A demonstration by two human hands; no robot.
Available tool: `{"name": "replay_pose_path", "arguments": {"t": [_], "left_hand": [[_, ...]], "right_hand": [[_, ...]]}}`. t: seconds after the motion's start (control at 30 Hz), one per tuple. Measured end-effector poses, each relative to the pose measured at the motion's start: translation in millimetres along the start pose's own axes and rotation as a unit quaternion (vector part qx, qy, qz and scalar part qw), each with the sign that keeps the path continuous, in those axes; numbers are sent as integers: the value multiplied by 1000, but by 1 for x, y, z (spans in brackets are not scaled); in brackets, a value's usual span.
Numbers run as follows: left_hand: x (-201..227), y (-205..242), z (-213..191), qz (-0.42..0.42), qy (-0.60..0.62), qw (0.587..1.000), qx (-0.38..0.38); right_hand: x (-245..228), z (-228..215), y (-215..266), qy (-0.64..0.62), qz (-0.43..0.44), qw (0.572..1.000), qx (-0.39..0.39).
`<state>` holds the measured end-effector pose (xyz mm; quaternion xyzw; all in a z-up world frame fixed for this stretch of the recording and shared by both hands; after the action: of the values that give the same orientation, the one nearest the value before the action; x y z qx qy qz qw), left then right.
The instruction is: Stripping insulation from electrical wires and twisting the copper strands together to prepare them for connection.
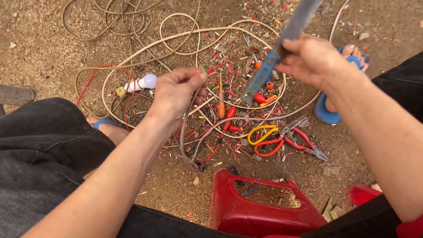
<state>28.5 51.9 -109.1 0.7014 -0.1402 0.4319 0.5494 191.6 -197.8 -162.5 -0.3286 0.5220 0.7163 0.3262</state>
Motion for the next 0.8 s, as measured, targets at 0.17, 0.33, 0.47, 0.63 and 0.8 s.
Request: {"name": "replay_pose_path", "arguments": {"t": [0.17,0.33,0.47,0.63,0.8], "left_hand": [[-6,2,1,-73,29,995,-55],[-15,1,-1,-90,66,990,-81],[-17,4,-3,14,-46,995,-84],[-26,-8,-4,71,-83,992,-69],[-36,-47,-27,133,-69,989,1]], "right_hand": [[-36,64,73,-24,19,992,-122],[-8,83,111,24,97,981,-167],[14,104,126,89,83,958,-261],[29,142,144,151,74,931,-323],[29,160,150,156,34,931,-329]]}}
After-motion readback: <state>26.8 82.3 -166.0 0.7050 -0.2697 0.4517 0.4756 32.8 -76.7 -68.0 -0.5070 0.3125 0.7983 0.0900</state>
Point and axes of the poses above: each hand's wrist, its own y-axis away from the middle knuckle, its own z-axis out of the palm, x = y × z, the point moved 8 cm from there along -y, towards the middle knuckle, and after that the axes turned 5 degrees about -z, right-handed, at the moved point
